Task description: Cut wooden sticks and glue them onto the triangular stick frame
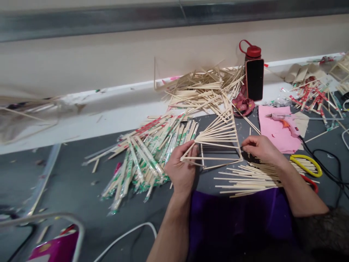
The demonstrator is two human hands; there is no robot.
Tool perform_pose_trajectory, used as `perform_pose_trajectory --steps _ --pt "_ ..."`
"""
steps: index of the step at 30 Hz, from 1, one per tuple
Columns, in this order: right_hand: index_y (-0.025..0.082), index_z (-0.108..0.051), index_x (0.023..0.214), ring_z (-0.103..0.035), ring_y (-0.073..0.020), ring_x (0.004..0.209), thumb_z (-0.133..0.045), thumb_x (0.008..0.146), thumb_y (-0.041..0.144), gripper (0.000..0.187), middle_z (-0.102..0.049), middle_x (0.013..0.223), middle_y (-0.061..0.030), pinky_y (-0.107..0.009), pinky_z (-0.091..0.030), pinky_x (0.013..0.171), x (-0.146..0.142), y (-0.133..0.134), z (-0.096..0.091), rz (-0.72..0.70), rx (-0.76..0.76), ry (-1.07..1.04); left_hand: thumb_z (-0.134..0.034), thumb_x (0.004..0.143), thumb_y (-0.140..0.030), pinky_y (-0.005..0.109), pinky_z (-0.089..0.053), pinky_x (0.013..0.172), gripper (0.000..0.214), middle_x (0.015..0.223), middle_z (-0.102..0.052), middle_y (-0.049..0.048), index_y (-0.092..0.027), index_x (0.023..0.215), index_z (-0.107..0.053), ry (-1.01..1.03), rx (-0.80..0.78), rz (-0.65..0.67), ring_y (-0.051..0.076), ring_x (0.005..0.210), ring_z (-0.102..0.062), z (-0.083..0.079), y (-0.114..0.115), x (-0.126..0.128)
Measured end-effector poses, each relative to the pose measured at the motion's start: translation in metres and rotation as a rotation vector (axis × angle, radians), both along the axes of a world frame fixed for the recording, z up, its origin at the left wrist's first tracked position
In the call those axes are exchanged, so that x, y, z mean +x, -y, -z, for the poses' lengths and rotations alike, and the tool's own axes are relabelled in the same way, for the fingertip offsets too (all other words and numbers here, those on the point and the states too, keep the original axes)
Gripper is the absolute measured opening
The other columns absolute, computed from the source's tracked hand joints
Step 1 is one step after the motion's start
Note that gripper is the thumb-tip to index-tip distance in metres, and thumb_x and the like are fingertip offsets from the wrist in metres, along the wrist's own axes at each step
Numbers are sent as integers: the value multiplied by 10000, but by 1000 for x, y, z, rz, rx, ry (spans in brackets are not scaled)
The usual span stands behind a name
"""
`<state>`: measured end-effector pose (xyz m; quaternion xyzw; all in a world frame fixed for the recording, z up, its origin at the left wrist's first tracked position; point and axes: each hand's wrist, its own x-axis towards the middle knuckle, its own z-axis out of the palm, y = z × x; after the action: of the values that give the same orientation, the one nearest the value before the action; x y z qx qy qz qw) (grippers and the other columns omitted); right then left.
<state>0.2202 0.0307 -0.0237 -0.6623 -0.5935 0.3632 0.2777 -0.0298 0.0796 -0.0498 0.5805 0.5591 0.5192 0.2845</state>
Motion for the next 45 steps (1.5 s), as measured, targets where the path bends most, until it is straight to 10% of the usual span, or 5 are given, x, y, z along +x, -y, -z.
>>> perform_pose_trajectory --steps 16,24,31,45 --pt "177 -729 811 -575 -130 630 -549 780 184 183 -690 704 -3 -229 -361 578 -7 1 -8 -108 -97 7 -740 747 -381 225 -532 548 420 874 -698 24 -196 1100 -606 252 -113 34 91 564 -634 2 1 10" --pt "179 -709 709 -557 -134 636 -549 752 153 168 -647 653 2 -221 -329 564 -11 -2 -7 -141 -159 89 -675 764 -228 202 -411 395 187 545 -544 -66 -189 678 -514 367 295 -249 86 434 -503 -52 37 -10" --pt "185 -729 737 -563 -134 633 -595 757 175 136 -672 674 5 -220 -319 547 -11 -3 -11 -143 -165 83 -796 666 -304 185 -408 398 265 715 -707 35 -161 829 -643 529 -536 129 93 486 -557 -41 85 16" --pt "184 -763 796 -597 -149 676 -558 826 184 207 -724 739 -22 -226 -361 587 -10 -6 -9 -135 -122 91 -779 635 -188 101 -236 326 285 552 -491 -79 -134 885 -655 815 -721 184 9 399 -351 -19 41 61"
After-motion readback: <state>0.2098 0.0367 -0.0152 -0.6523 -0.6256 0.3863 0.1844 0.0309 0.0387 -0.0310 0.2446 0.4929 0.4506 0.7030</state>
